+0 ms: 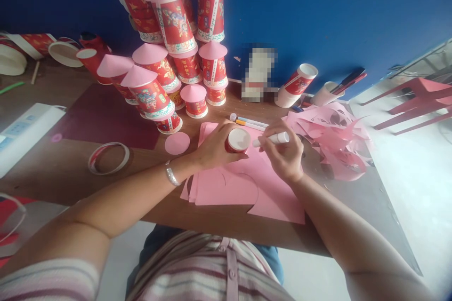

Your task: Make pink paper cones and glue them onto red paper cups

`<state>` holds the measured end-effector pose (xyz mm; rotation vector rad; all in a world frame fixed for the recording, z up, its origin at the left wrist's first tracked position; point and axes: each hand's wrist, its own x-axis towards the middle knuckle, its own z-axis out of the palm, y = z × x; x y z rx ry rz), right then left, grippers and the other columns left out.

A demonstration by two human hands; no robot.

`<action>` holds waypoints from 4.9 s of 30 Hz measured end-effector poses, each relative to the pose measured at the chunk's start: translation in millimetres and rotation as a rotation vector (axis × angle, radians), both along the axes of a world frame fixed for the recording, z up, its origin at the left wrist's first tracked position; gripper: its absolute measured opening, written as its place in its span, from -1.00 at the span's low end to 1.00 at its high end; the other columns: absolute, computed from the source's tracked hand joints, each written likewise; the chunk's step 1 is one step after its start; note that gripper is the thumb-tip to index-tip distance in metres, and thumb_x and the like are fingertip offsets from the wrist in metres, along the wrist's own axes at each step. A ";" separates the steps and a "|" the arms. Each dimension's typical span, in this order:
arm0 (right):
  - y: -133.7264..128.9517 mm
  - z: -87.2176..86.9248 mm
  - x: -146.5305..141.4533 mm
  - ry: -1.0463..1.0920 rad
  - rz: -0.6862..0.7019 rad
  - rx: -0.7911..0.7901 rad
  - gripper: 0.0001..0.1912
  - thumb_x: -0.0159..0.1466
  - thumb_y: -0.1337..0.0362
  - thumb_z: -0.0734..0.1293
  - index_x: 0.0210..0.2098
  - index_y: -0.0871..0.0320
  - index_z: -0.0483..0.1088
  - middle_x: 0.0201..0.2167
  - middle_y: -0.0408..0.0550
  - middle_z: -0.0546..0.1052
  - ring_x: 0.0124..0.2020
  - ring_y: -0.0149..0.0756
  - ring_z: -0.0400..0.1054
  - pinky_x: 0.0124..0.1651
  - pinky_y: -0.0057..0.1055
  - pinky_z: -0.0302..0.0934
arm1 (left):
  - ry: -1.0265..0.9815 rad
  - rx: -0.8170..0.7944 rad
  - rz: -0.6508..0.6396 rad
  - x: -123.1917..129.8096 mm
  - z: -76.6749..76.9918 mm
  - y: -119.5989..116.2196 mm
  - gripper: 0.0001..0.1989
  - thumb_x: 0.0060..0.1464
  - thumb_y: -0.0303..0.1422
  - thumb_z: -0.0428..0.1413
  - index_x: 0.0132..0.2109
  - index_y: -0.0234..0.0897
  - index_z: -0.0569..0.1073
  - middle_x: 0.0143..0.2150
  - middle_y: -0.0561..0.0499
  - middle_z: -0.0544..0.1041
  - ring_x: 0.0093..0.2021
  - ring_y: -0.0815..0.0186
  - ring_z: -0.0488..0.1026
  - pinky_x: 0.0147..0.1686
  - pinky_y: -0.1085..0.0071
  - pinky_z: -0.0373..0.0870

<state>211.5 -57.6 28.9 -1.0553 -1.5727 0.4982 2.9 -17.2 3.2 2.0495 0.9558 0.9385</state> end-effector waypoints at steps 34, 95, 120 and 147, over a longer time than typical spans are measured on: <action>9.2 4.5 0.4 0.075 -0.050 -0.155 -0.67 0.27 0.08 0.54 -0.39 0.08 0.36 -0.48 -0.24 0.49 -0.62 -0.46 0.36 -0.59 -0.43 0.27 | 0.031 -0.211 -0.103 1.6 5.9 -5.6 -0.41 0.02 -0.09 0.37 0.08 -0.21 0.34 0.10 -0.17 0.54 0.12 -0.03 0.52 0.08 0.01 0.47; 12.1 12.2 -2.4 0.087 -0.064 -0.197 -0.63 0.25 0.01 0.53 -0.39 0.06 0.34 -0.50 -0.24 0.46 -0.60 -0.45 0.31 -0.55 -0.42 0.24 | 0.009 -0.222 -0.169 -0.2 9.1 -5.6 -0.12 -0.09 -0.08 0.45 0.30 -0.17 0.27 0.36 -0.25 0.42 0.36 -0.10 0.41 0.32 -0.04 0.38; 12.8 15.8 -3.4 -0.024 -0.082 -0.257 -0.75 0.25 0.19 0.50 -0.41 0.08 0.35 -0.52 -0.22 0.48 -0.55 -0.42 0.31 -0.48 -0.40 0.22 | 0.119 -0.274 -0.158 0.0 14.9 -6.7 -0.44 0.03 -0.15 0.32 0.10 -0.17 0.32 0.14 -0.12 0.58 0.10 0.02 0.59 0.00 0.13 0.55; 28.0 26.2 -2.7 -0.232 -0.023 -0.295 -0.72 0.26 0.12 0.51 -0.39 0.10 0.38 -0.49 -0.16 0.43 -0.49 -0.37 0.23 -0.43 -0.35 0.15 | 0.161 -0.339 -0.212 -2.1 21.2 -3.1 -0.38 0.02 -0.13 0.32 0.15 -0.17 0.30 0.08 -0.11 0.60 0.03 0.03 0.58 0.03 0.09 0.49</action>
